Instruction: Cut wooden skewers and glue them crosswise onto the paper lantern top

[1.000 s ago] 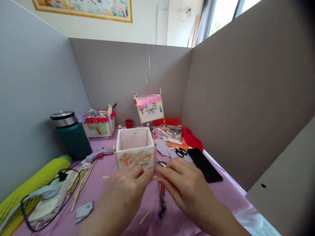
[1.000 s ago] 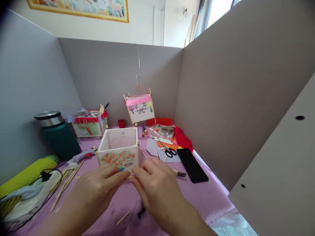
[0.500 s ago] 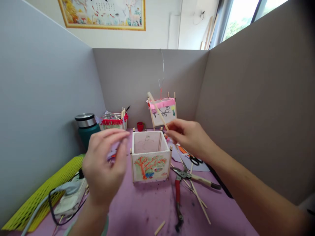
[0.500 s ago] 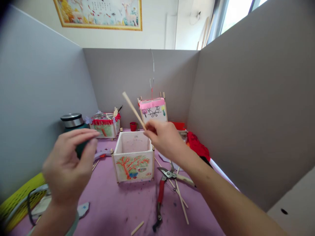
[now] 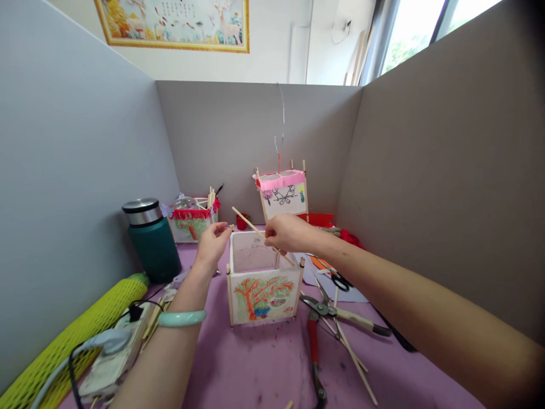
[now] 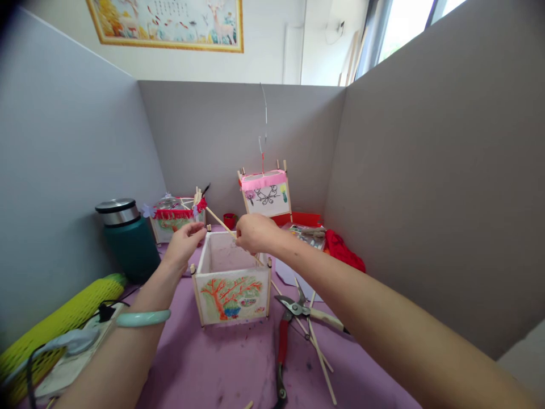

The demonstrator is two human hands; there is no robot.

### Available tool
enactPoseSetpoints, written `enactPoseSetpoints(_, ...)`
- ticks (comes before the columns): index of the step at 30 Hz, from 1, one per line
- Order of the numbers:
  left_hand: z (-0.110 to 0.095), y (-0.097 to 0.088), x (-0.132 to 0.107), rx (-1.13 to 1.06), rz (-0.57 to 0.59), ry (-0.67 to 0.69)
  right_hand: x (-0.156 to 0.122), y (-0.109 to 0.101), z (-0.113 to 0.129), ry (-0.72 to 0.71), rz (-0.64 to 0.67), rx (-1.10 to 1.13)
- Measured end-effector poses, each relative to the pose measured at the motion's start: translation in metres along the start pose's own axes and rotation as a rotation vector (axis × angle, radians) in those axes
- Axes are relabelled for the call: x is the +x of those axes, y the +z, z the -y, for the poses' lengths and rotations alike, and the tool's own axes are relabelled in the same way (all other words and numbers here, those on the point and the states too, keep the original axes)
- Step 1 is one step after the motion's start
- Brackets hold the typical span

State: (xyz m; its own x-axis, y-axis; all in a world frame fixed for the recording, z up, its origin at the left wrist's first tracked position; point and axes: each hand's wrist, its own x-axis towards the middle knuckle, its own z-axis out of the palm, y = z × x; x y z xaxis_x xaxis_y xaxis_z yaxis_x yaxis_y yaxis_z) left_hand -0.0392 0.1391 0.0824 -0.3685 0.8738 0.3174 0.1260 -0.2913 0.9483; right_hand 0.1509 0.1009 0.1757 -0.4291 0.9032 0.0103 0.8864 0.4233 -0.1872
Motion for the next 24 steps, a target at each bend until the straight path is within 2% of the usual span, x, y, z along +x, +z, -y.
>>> enactPoseSetpoints(3,0.006,0.001,0.002,-0.025,0.039,-0.041,0.003,0.001,0.003,-0.002,0.042,-0.047)
enactPoseSetpoints(10,0.004,0.001,0.001,-0.075,0.134,-0.091,0.007,0.003,0.017,0.023,0.123,-0.151)
enactPoseSetpoints(19,0.005,0.001,0.002,-0.092,0.133,-0.112,0.011,0.007,0.020,0.023,0.184,-0.207)
enactPoseSetpoints(24,0.004,0.001,0.002,-0.085,0.129,-0.103,0.017,0.008,0.011,0.000,0.250,-0.118)
